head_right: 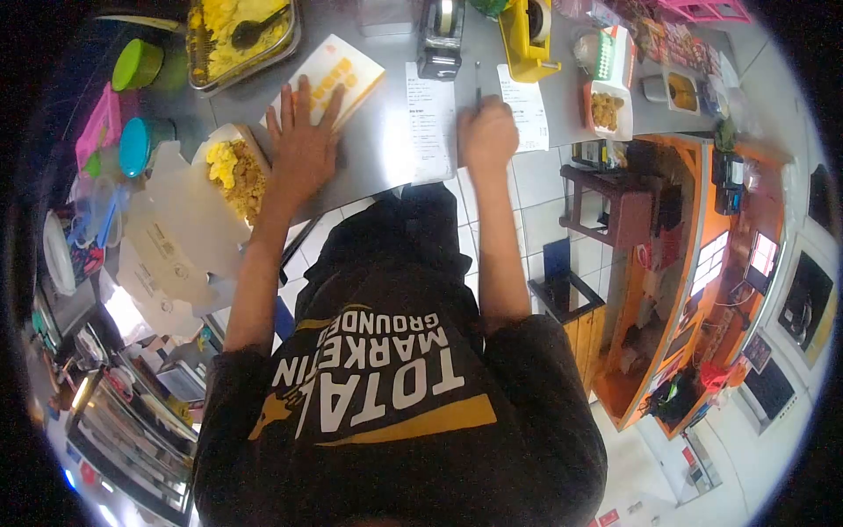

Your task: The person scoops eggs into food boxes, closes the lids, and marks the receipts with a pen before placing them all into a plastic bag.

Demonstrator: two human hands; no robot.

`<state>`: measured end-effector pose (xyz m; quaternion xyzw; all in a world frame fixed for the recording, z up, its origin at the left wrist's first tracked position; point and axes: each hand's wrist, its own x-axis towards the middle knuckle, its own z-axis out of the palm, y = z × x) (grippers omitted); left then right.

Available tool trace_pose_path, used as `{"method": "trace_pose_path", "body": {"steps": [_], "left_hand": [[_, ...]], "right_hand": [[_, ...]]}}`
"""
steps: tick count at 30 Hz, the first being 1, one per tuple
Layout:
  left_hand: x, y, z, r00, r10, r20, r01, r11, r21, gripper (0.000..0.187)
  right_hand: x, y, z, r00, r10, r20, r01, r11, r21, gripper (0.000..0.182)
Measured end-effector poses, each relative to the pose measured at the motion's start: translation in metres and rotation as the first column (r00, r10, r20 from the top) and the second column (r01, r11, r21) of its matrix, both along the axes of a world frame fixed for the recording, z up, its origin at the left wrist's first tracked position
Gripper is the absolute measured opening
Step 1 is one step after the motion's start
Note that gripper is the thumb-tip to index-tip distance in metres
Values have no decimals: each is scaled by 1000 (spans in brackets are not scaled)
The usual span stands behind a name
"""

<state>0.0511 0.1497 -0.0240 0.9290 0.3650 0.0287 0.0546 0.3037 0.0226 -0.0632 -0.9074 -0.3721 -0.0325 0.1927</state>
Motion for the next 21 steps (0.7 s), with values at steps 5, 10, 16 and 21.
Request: {"method": "trace_pose_path", "body": {"steps": [5, 10, 16, 21], "left_hand": [[25, -40, 2, 898, -206, 388, 234, 972, -26, 58], [45, -81, -31, 866, -360, 346, 454, 857, -243, 53], [42, -93, -40, 858, -336, 388, 464, 832, -305, 49], [42, -93, -38, 866, -325, 380, 454, 829, -326, 50]], "right_hand": [[37, -4, 15, 950, 69, -305, -156, 950, -271, 29], [10, -24, 1, 407, 223, -886, 246, 907, 342, 11], [-10, -33, -30, 534, 411, -739, 170, 804, 570, 9], [-13, -32, -37, 619, 413, -669, 148, 774, 615, 12]]}}
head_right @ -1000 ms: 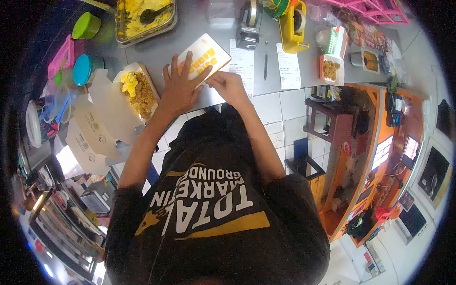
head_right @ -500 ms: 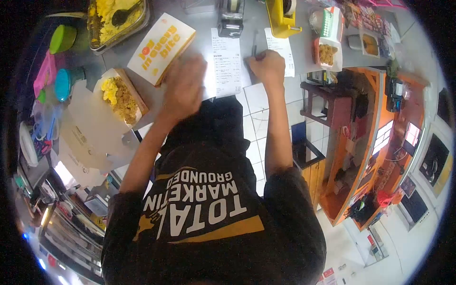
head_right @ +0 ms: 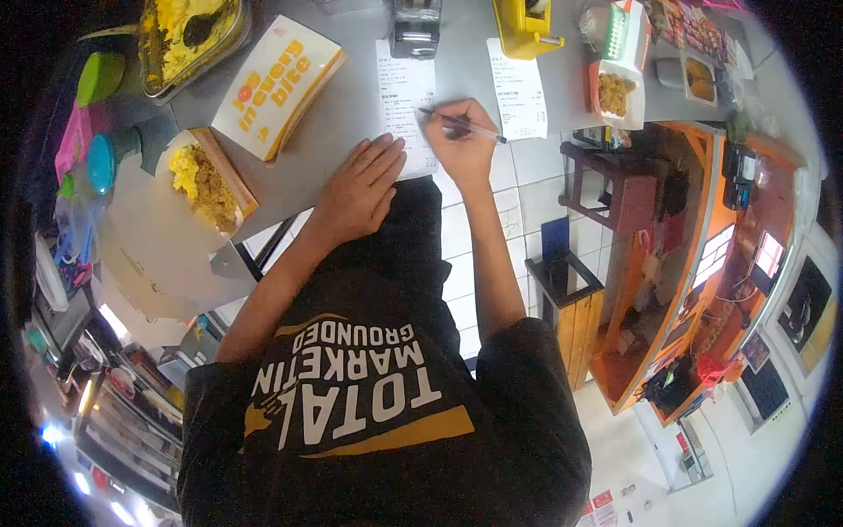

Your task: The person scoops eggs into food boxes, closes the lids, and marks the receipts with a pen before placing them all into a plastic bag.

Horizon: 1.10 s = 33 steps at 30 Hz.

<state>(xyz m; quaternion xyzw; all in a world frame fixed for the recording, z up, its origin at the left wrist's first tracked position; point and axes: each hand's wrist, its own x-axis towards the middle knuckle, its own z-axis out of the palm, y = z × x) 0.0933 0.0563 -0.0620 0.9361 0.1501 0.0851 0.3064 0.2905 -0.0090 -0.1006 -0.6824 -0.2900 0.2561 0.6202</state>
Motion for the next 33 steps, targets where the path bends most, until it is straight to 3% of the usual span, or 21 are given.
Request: {"method": "trace_pose_path", "body": {"steps": [9, 15, 21, 33], "left_hand": [[1, -3, -1, 999, 0, -43, 1, 1000, 8, 51], [-1, -2, -3, 999, -4, -35, 4, 1000, 1, 52], [-1, -2, -1, 999, -2, -34, 3, 1000, 2, 53], [-2, -2, -1, 1000, -1, -15, 1, 1000, -17, 53]], "right_hand": [[3, -2, 3, 983, 70, 167, -48, 990, -131, 13], [-3, -2, 6, 995, 26, 93, -25, 1000, -15, 14], [0, -4, 2, 994, 49, 102, -38, 993, -115, 14], [-2, -4, 1, 988, 29, 151, -17, 997, -76, 13]]}}
